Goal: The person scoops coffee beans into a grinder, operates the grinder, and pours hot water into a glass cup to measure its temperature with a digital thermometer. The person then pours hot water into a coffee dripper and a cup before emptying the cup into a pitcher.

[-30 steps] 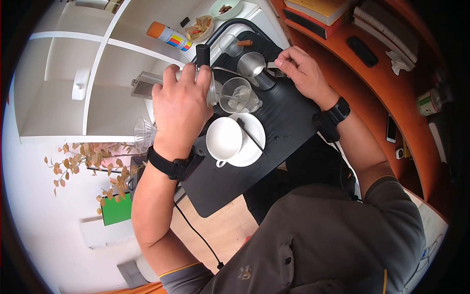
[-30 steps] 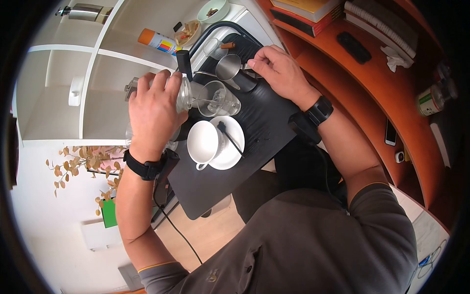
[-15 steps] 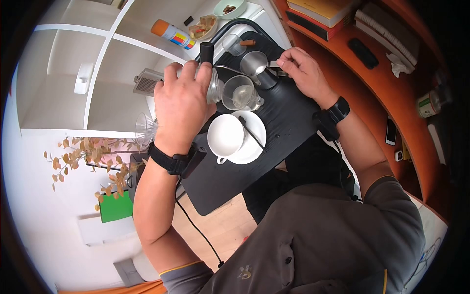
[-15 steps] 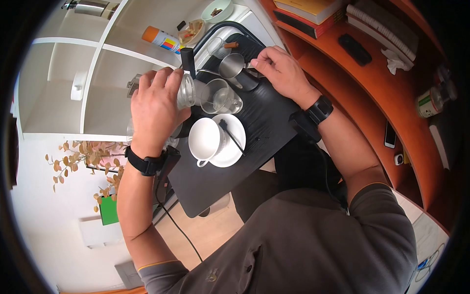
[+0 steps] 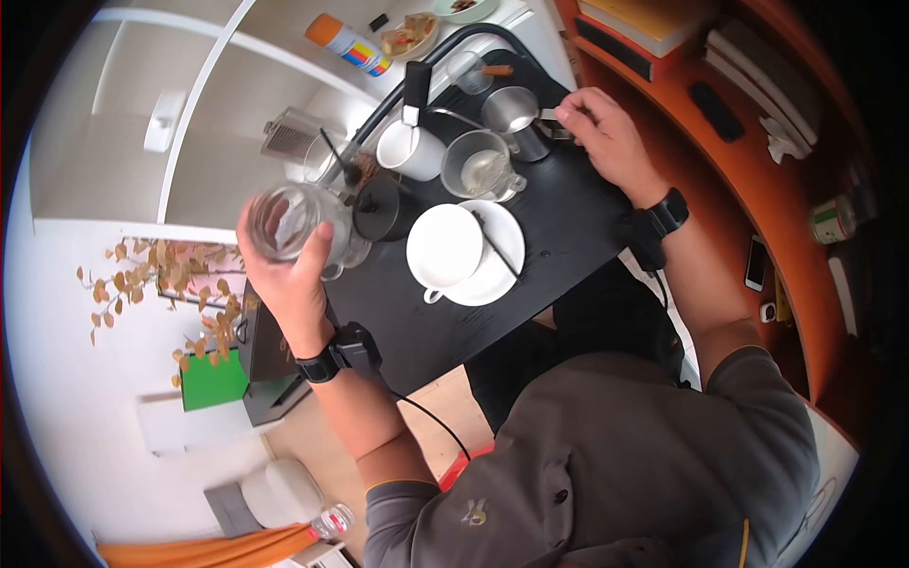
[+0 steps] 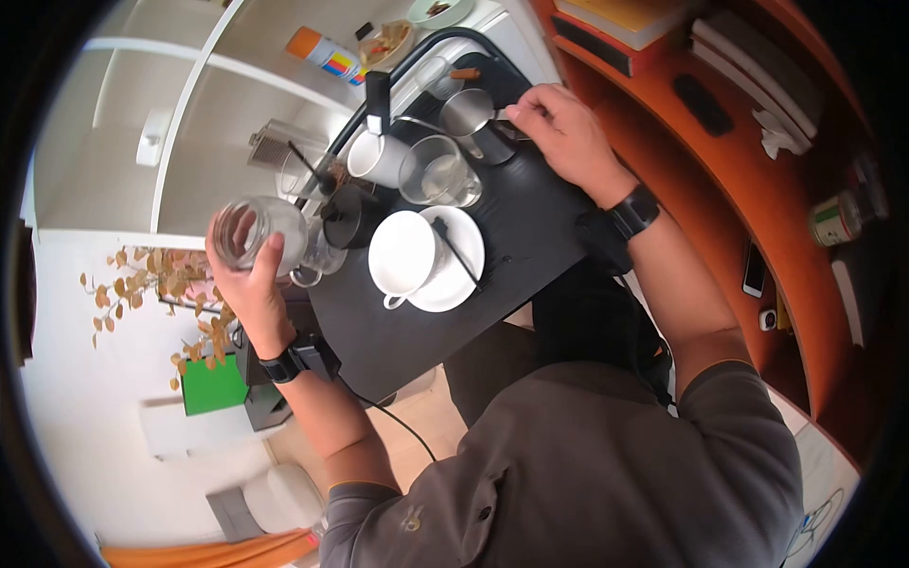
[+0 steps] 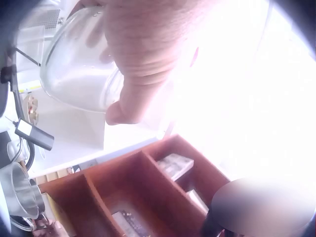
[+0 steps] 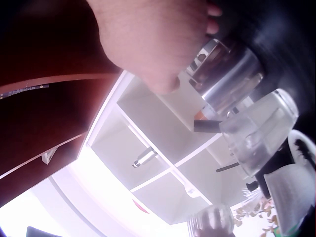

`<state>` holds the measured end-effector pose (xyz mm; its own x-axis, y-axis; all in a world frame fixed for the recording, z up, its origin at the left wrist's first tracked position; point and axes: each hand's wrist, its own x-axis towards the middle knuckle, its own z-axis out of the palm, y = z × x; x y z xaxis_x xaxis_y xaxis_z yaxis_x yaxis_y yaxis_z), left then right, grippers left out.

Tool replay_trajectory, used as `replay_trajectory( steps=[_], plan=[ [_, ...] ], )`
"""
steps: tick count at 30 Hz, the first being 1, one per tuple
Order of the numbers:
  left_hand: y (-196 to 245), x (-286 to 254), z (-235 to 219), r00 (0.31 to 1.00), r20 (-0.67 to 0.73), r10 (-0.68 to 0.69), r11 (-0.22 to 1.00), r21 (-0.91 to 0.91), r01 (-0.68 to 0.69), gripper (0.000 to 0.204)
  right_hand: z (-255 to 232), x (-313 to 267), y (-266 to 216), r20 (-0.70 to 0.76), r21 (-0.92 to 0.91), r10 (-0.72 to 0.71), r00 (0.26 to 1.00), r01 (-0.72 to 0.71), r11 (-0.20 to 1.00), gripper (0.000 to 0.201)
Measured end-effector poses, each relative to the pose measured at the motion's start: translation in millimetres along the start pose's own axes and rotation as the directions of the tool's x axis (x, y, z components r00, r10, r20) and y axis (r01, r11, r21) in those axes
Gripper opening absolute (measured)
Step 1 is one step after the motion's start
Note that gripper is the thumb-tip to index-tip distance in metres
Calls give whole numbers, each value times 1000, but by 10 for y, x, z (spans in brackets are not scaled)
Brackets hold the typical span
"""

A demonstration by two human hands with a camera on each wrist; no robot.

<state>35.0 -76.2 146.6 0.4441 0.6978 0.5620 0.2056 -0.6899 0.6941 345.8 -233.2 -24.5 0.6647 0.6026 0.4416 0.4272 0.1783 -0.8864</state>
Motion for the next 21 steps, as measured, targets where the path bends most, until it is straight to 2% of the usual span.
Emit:
replay_trajectory(
  steps=[1, 3, 4, 6, 8, 10, 12, 21],
  plan=[
    [-133, -96, -105, 1000, -17, -7, 1000, 13, 7, 77, 7, -2, 3, -4, 11, 29, 1000, -29, 1000, 27],
    [-425, -301, -294, 989, -108, -97, 964, -257, 67, 78, 13, -3, 30, 12, 49, 51, 999, -52, 997, 27],
    [-490, -409, -335, 985, -94, -148, 928, -357, 105, 78, 10, -2, 22, 18, 57, 61, 998, -62, 996, 27],
    [-627, -617, -364, 950, -113, -291, 871, -442, 215, 77, 12, -11, -53, 40, 105, 113, 993, -117, 988, 27],
    [-913, -798, -387, 932, -97, -349, 847, -458, 270, 76, 11, -9, -52, 47, 92, 136, 990, -140, 986, 28],
    [-950, -912, -363, 909, -72, -411, 798, -510, 320, 74, 18, -4, -58, 51, 75, 141, 989, -145, 987, 28],
    [-1245, -1020, -226, 916, -50, -398, 827, -452, 335, 71, 21, 2, -56, 50, 57, 145, 988, -148, 987, 29],
    [-1300, -1103, 21, 910, 36, -413, 805, -452, 384, 72, 24, 11, -30, 50, 26, 215, 975, -216, 976, 30]
  ],
)
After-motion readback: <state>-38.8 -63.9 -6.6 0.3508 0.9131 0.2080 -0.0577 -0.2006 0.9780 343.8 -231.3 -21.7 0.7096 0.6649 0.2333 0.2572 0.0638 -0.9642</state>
